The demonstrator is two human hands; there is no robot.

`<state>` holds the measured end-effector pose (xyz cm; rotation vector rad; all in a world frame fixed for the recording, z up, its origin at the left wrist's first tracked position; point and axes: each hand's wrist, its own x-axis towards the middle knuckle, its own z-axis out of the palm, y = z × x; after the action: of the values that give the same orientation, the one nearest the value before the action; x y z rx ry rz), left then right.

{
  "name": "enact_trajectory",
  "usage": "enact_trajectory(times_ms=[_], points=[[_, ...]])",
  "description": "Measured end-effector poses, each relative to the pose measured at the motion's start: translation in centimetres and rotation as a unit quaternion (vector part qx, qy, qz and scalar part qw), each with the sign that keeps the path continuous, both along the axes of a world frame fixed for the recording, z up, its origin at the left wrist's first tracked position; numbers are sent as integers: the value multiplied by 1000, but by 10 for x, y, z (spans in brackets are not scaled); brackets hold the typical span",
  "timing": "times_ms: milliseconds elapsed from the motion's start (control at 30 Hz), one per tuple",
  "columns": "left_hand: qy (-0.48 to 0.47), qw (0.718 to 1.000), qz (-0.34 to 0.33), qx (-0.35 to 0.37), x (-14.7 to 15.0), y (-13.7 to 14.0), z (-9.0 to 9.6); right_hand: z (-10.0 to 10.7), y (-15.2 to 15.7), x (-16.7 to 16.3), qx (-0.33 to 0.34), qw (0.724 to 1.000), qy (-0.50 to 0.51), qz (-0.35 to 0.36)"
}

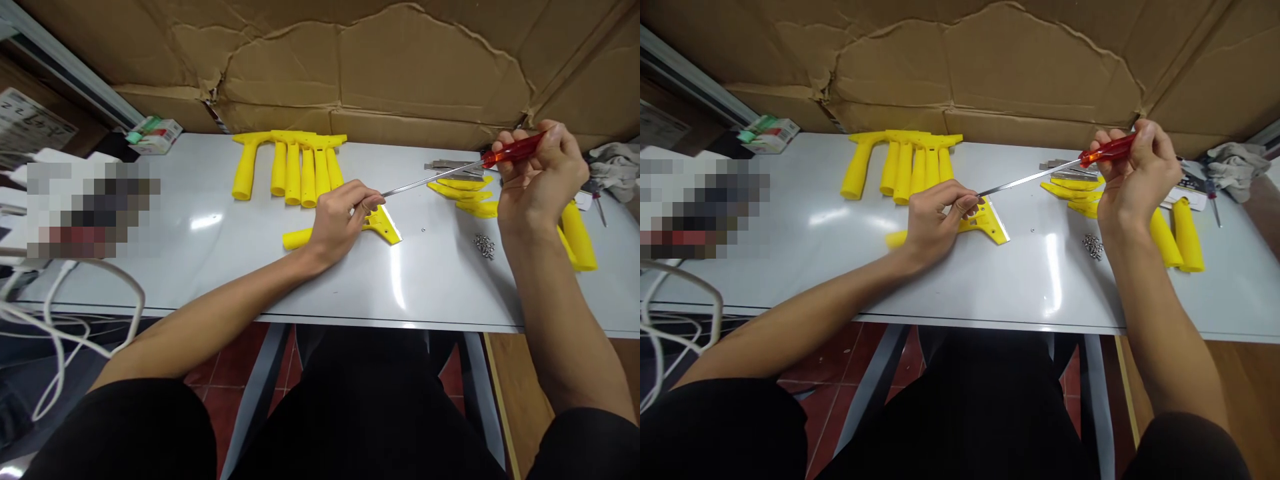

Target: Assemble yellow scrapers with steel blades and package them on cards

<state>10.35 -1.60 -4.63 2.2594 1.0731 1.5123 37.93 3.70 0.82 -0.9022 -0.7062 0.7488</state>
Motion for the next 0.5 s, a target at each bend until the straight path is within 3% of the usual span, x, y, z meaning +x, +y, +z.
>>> enact_trajectory(times_ms=[133,333,500], points=[[44,998,36,13,-2,-2,0,-3,-2,3,52,998,-36,19],[15,997,80,-1,-4,-3,4,0,-21,-10,137,961,-161,181],[54,994,81,46,-8,3,11,-1,-21,-17,149,970,-154,112]])
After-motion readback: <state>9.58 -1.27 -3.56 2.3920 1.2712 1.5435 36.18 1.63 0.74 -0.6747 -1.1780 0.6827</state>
